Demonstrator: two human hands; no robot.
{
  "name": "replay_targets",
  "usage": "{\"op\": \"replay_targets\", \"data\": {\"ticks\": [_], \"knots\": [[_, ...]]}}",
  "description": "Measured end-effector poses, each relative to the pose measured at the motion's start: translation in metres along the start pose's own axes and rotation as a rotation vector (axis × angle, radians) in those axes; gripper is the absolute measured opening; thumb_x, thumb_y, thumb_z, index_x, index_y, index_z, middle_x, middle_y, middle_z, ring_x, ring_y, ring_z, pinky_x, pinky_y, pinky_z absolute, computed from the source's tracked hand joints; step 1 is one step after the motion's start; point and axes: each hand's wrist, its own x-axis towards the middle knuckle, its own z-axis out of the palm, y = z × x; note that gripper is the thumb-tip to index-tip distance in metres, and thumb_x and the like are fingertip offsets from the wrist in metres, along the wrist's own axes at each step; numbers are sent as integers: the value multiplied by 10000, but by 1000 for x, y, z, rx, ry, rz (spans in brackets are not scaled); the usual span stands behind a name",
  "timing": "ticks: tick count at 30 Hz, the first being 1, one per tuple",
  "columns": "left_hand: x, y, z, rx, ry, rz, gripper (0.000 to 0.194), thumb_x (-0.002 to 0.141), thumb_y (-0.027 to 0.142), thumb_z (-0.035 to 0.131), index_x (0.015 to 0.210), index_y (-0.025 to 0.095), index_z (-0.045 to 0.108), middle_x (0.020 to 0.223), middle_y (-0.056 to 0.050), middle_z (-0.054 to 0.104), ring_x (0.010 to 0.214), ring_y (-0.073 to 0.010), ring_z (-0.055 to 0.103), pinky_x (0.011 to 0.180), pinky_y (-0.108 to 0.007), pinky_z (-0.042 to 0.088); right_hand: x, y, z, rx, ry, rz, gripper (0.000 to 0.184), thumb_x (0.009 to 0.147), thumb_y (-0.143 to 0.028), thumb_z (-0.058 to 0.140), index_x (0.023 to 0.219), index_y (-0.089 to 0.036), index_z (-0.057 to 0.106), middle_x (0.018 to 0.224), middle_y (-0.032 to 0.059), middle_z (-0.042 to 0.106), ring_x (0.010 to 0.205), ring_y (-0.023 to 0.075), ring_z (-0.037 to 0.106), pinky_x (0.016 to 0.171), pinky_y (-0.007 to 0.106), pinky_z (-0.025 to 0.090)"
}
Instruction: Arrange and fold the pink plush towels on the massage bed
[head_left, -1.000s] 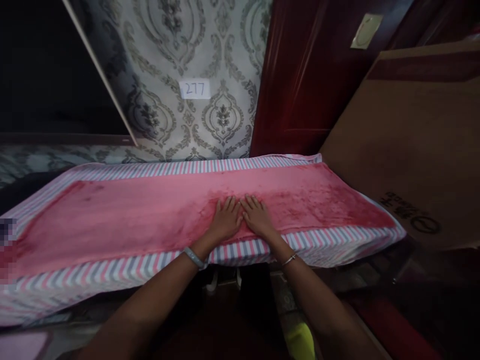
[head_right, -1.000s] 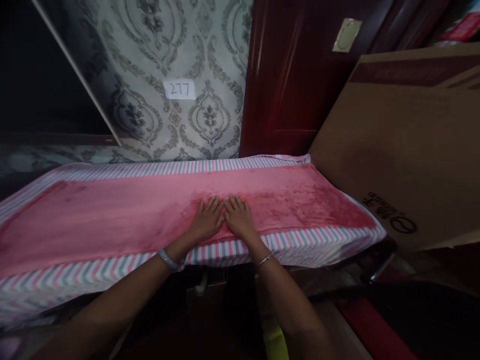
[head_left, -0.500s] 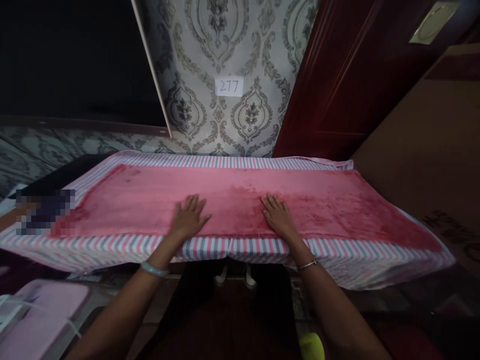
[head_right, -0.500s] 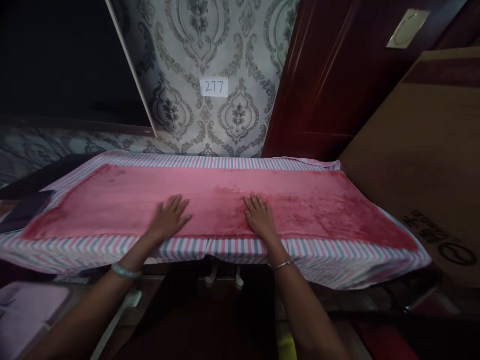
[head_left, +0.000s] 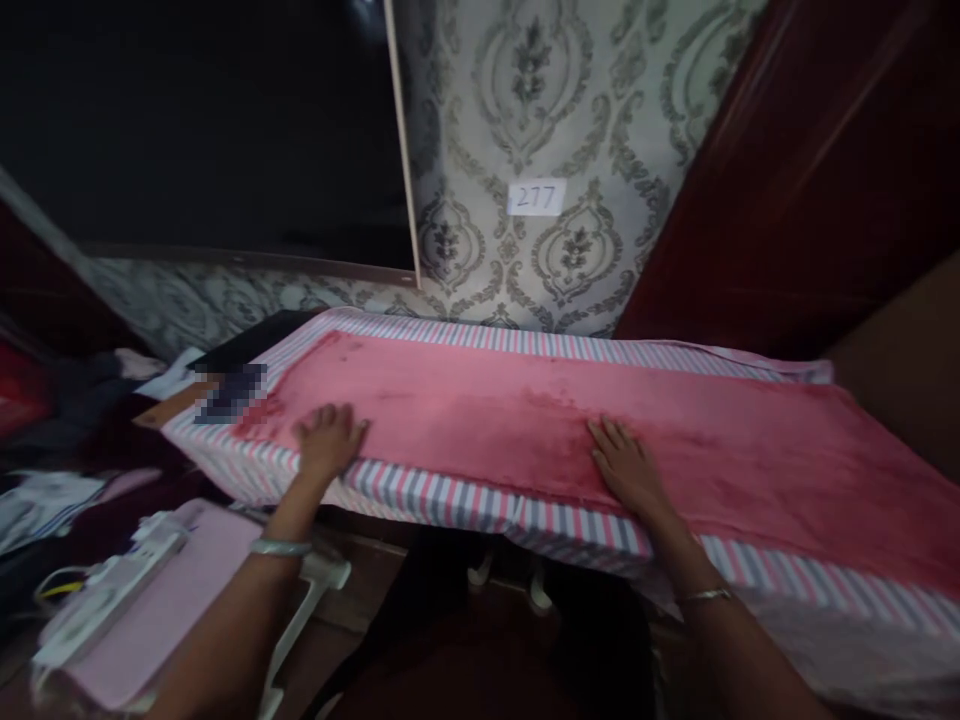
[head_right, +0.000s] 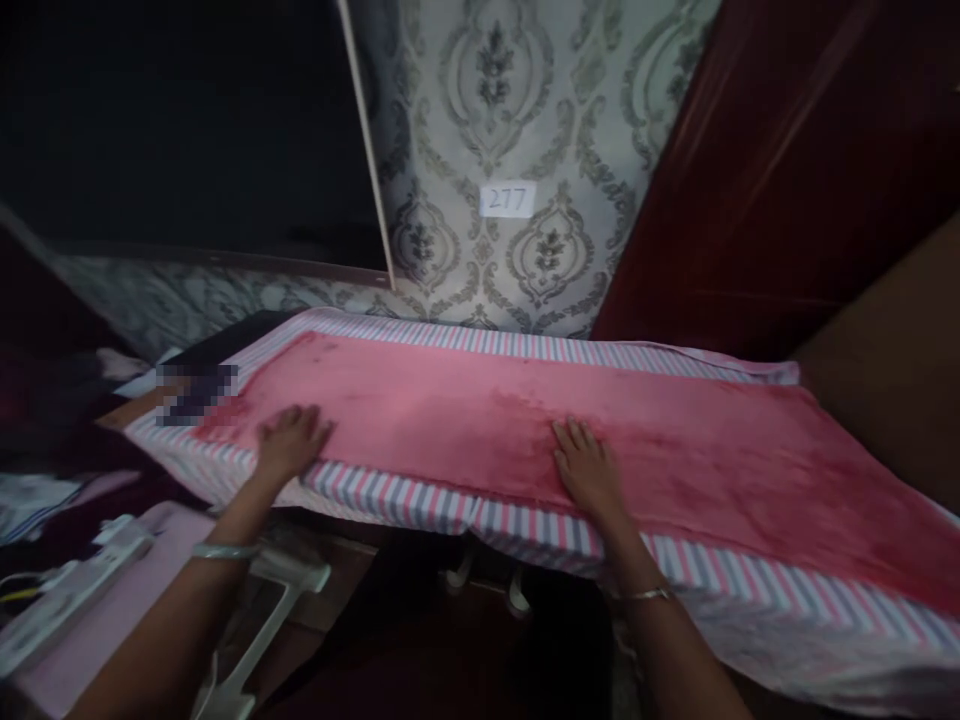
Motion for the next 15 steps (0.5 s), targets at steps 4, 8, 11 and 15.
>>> {"op": "replay_targets", "data": {"ticks": [4,8,11,15], "knots": [[17,32,3,-121,-98,-8,591,1030,474,301,1550,202,366,1626,-171,334,1503,-328,306,1179,-623,270,14,14,10,77,-20,11,594,994,-358,214,1531,-243,441,1564,97,456,1460,297,371,1125,567,378],[42,76,9,-322,-141,201,645,1013,509,339,1588,223,279,1674,-139,202,1551,-310,174,1220,-618,173,31,-13,0,75,44,21,613,1002,-430,200,1502,-210,480,1562,142,444,1453,344,366,1081,599,413],[52,87,22,-350,-136,239,648,1001,520,384,1581,245,301,1675,-121,218,1547,-324,185,1217,-626,179,29,-44,2,48,28,-26,631,1003,-464,174,1533,-233,427,1618,119,357,1478,348,318,1086,626,389],[54,53,41,-304,-117,143,632,996,533,387,1573,284,323,1676,-88,233,1548,-330,174,1215,-654,128,18,-53,25,14,20,-84,641,985,-472,198,1575,-267,343,1624,117,341,1484,354,305,1102,665,341]]}}
